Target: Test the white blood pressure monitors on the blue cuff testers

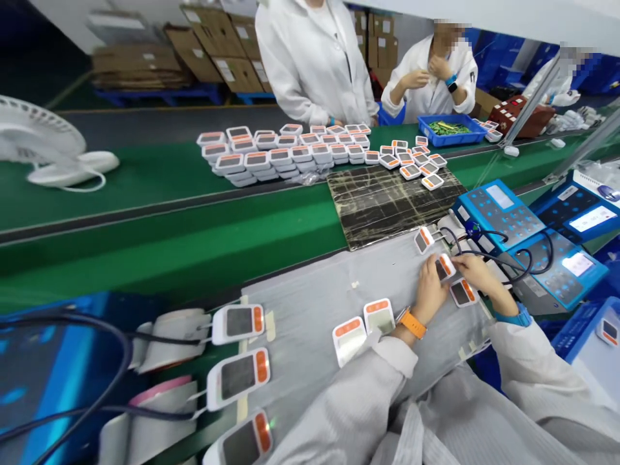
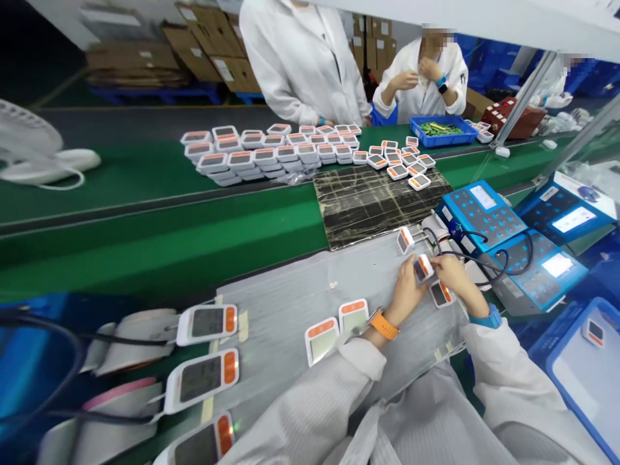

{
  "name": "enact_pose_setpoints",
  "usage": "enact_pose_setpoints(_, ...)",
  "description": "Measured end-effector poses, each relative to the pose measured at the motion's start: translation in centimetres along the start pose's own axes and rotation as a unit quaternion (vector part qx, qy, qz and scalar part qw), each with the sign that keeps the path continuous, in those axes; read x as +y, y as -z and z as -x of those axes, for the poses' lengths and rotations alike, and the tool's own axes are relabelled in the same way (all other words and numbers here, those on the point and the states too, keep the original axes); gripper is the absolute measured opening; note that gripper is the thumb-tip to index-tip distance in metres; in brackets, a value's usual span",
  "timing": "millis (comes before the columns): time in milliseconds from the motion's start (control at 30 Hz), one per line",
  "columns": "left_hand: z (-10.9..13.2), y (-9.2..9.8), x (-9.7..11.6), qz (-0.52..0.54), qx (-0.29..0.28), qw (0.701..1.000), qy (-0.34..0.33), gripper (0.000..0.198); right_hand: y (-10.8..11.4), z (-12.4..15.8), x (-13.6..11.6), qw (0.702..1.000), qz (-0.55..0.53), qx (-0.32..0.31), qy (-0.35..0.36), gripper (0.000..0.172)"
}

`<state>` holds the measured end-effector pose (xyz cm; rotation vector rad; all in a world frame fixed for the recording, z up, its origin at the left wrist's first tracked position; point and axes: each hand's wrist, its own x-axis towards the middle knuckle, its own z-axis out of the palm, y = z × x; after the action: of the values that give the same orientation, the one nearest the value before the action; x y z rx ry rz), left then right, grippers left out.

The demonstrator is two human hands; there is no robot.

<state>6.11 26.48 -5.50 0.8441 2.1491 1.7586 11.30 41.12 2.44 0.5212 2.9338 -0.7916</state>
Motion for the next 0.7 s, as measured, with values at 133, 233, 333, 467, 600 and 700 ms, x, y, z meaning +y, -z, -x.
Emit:
enact_pose_setpoints(133,-1.3,-0.6,-2.1,0.043,0.004,0.998,0.042,0.076,-1.9,0.6,0.9,0.993,-0.097,0.028,0.058,0.054)
enact_pose_setpoints(233,-0.9,-0.5,-3.1,0.072,0.020,0.996,0.052,0.078,-2.8,0.8,1.4,0.985,-0.149,0.043,0.069,0.055)
enact_pose_setpoints(333,-0.4,-0.4,-3.2,0.078,0.018,0.996,0.044,0.077,-3.3,0.9,1.2,0.986,-0.146,0.049,0.062,0.051)
enact_pose_setpoints(467,-0.3,-0.4,-3.0,0.067,0.015,0.997,0.046,0.073,-3.4,0.9,0.7,0.993,-0.095,0.035,0.060,0.040)
enact_pose_setpoints(600,-0.4,-0.6,-3.1,0.035,0.024,0.998,0.048,0.078,-2.6,0.4,1.4,0.998,-0.034,0.021,0.044,0.042)
enact_pose_setpoints(700,-0.5,-0.8,-3.2,0.014,0.028,0.998,0.053,0.079,-1.6,-0.8,2.1,0.995,0.049,0.039,0.075,0.035)
